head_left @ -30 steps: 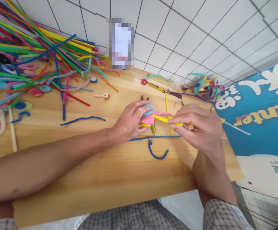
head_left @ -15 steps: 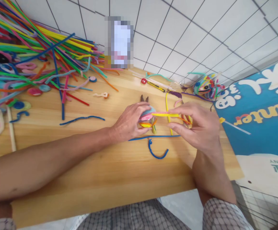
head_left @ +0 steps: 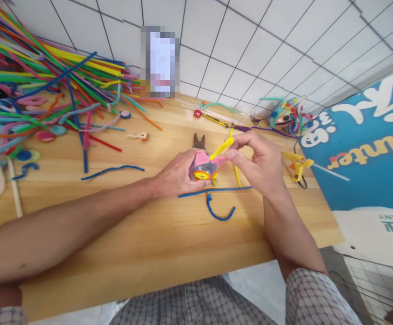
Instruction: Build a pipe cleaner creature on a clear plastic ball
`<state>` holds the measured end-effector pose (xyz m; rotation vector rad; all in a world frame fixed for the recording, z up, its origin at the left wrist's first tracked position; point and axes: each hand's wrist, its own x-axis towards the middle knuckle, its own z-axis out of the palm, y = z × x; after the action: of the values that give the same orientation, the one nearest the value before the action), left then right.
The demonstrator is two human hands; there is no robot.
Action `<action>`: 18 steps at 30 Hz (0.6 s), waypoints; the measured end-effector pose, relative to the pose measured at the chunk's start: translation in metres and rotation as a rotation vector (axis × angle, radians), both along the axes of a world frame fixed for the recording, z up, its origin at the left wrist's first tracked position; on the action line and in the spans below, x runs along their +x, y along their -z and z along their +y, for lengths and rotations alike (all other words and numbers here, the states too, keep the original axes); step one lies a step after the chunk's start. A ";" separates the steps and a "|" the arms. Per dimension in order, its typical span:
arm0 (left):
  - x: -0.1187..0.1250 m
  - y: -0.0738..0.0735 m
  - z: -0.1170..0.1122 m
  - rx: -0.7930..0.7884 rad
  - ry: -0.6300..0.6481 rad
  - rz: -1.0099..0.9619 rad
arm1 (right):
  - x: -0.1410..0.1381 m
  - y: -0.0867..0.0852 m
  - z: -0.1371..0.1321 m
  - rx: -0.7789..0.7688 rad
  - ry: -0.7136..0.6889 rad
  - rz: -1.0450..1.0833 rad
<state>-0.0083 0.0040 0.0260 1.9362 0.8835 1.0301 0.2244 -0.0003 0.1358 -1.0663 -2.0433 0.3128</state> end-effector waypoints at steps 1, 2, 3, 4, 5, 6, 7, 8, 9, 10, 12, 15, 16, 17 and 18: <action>0.000 -0.001 0.001 -0.009 0.006 0.001 | -0.001 0.001 0.001 -0.006 0.008 0.002; 0.000 -0.002 0.001 -0.013 0.011 0.004 | -0.002 0.001 0.003 -0.014 0.014 0.004; -0.001 -0.002 0.002 -0.011 0.017 0.006 | -0.003 0.002 0.005 -0.022 0.018 0.008; -0.001 -0.003 0.002 -0.005 0.020 0.008 | -0.004 0.002 0.007 -0.030 0.020 0.014; -0.001 -0.003 0.003 0.000 0.018 0.007 | -0.005 0.002 0.009 -0.037 0.022 0.023; -0.001 -0.004 0.003 0.002 0.015 0.003 | -0.006 0.002 0.010 -0.042 0.025 0.032; -0.001 -0.004 0.003 -0.002 0.013 0.000 | -0.006 0.002 0.012 -0.047 0.027 0.042; -0.002 -0.003 0.003 -0.012 0.013 -0.001 | -0.007 0.002 0.013 -0.049 0.029 0.053; -0.002 -0.003 0.003 -0.023 0.011 0.000 | -0.008 0.002 0.014 -0.051 0.031 0.062; -0.002 -0.002 0.003 -0.033 0.009 0.004 | -0.009 0.002 0.015 -0.053 0.033 0.069; -0.003 -0.001 0.003 -0.043 0.010 0.007 | -0.011 0.001 0.018 -0.053 0.037 0.073; -0.005 0.002 0.003 -0.048 0.016 0.008 | -0.013 -0.001 0.022 -0.040 0.046 0.056; -0.006 0.004 0.004 -0.052 0.019 0.012 | -0.014 -0.003 0.023 -0.029 0.047 0.053; -0.007 0.005 0.005 -0.055 0.023 0.010 | -0.014 -0.005 0.024 -0.016 0.048 0.052; -0.008 0.007 0.006 -0.054 0.026 0.000 | -0.015 -0.007 0.025 -0.008 0.047 0.052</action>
<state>-0.0166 0.0095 0.0193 1.8978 0.8750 0.9808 0.2097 0.0251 0.1429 -1.0983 -1.9695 0.3212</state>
